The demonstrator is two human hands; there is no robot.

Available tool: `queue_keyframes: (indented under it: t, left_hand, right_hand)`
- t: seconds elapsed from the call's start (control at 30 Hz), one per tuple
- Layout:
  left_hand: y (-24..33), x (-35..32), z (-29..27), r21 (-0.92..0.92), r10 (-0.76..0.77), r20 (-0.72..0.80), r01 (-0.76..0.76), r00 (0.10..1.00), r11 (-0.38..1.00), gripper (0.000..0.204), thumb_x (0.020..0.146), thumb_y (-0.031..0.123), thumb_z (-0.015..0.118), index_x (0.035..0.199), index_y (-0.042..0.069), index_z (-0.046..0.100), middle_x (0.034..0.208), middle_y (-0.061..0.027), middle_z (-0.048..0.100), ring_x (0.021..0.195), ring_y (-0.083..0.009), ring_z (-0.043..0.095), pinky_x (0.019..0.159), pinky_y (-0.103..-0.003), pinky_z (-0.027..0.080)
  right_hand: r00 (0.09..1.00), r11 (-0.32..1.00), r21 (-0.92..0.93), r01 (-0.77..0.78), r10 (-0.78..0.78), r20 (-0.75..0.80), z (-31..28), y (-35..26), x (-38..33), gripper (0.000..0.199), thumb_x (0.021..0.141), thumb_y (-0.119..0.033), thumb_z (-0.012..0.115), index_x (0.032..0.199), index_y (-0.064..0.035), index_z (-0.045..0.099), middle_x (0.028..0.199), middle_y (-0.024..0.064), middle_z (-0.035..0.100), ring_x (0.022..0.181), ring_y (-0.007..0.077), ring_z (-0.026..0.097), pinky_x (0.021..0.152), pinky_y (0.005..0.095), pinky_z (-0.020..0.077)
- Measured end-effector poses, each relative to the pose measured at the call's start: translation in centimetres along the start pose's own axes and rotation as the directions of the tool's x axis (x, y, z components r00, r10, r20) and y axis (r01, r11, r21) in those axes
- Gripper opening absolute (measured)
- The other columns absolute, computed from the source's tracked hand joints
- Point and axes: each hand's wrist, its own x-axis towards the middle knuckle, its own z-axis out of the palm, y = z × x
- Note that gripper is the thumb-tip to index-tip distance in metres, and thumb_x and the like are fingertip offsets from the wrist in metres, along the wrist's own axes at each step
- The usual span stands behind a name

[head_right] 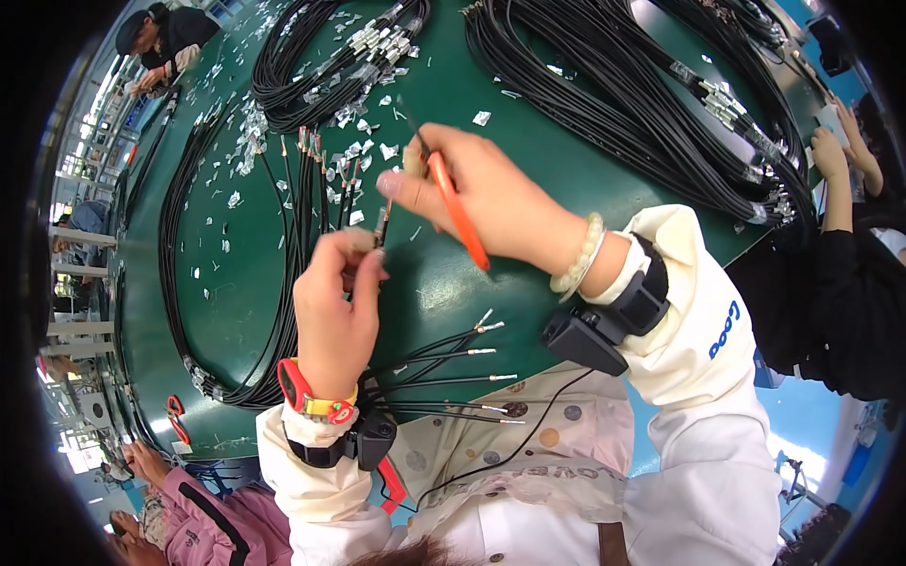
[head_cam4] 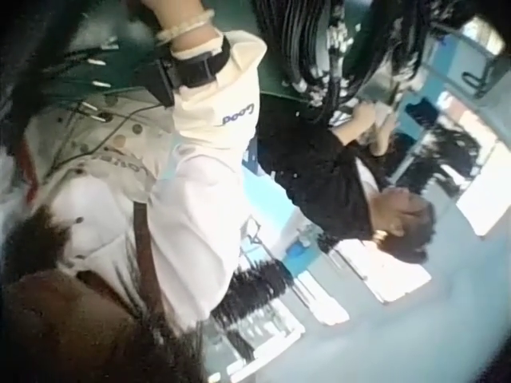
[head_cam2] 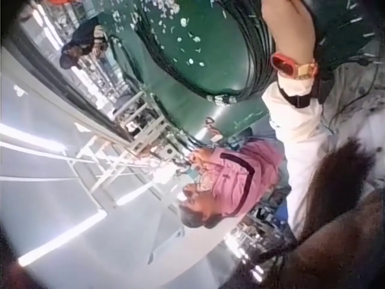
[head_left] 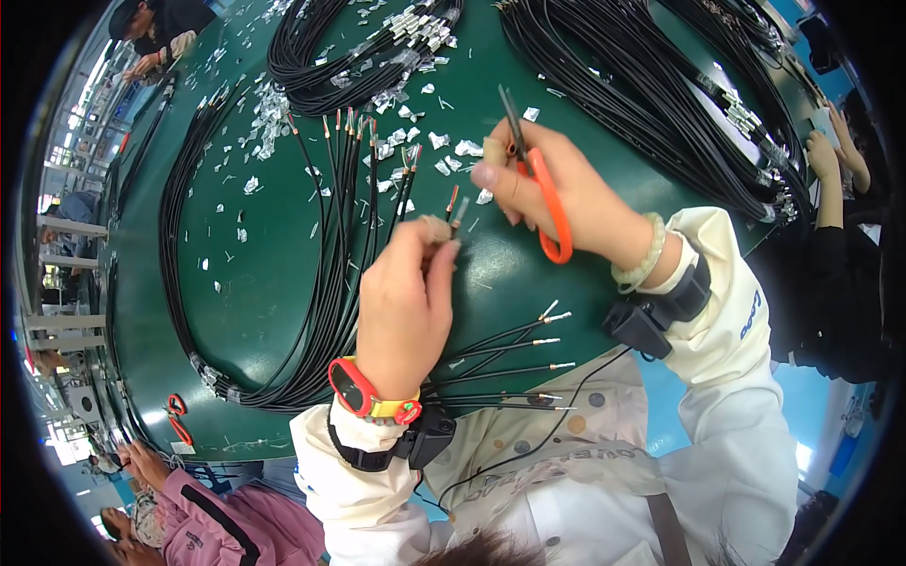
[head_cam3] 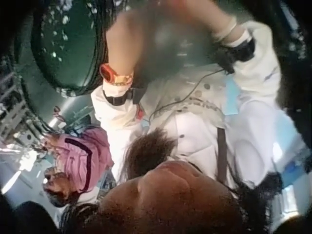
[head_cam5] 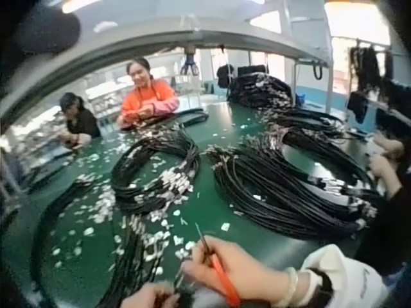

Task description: The person picks up a cable, trims the outer insulation with shears, and peels it away by hand. They then separate the internal wires, trim the ends of each wire with the shears, and set the cable down.

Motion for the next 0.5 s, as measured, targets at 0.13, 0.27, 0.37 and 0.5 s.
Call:
queue_keyframes:
  t: [0.13, 0.27, 0.37, 0.5]
  left_hand:
    - [-0.5, -0.3, -0.4, 0.007, 0.170, -0.042, -0.170, 0.985, 0.985, 0.009, 0.074, -0.001, 0.061, 0.077, -0.002, 0.052, 0.066, -0.0108, 0.056, 0.054, -0.0234, 0.056, 0.048, -0.029, 0.043]
    - [-1.5, -0.3, -1.3, -0.113, 0.091, -0.012, -0.092, 0.996, 0.989, 0.009, 0.075, 0.001, 0.062, 0.077, -0.004, 0.054, 0.066, -0.0107, 0.057, 0.054, -0.0193, 0.057, 0.048, -0.026, 0.044]
    - [-2.4, -0.4, -1.9, -0.097, 0.163, -0.021, -0.164, 0.986, 0.982, 0.010, 0.076, 0.002, 0.062, 0.079, -0.005, 0.055, 0.065, -0.0104, 0.058, 0.053, -0.0154, 0.058, 0.047, -0.024, 0.044]
    - [-2.6, -1.0, -2.4, -0.394, -0.144, 0.139, 0.188, 0.980, 0.900, 0.011, 0.078, 0.004, 0.060, 0.082, -0.006, 0.058, 0.063, -0.0090, 0.059, 0.050, -0.0110, 0.056, 0.047, -0.022, 0.045]
  right_hand:
    - [0.991, 0.987, 0.152, 0.058, -0.075, 0.115, 2.0, 0.9, 0.4, 0.019, 0.080, -0.011, 0.059, 0.077, -0.0051, 0.041, 0.061, -0.0016, 0.045, 0.050, 0.0062, 0.046, 0.046, 0.0189, 0.0379]
    - [0.985, 0.982, 0.163, 0.099, -0.120, 0.124, 2.6, 0.5, 0.7, 0.023, 0.077, -0.004, 0.062, 0.077, -0.0053, 0.038, 0.063, 0.0007, 0.049, 0.055, 0.0070, 0.050, 0.049, 0.0194, 0.0411]
    - [0.977, 0.973, 0.196, 0.121, -0.152, 0.151, 3.1, 0.7, 0.8, 0.025, 0.075, -0.002, 0.062, 0.077, -0.0059, 0.037, 0.067, 0.0033, 0.052, 0.057, 0.0083, 0.052, 0.052, 0.0201, 0.0428]
    - [0.940, 0.956, 0.157, 0.248, -0.276, 0.199, 3.6, 1.4, 0.9, 0.028, 0.074, 0.001, 0.063, 0.078, -0.0065, 0.037, 0.072, 0.0069, 0.057, 0.061, 0.0099, 0.055, 0.055, 0.0213, 0.0446]
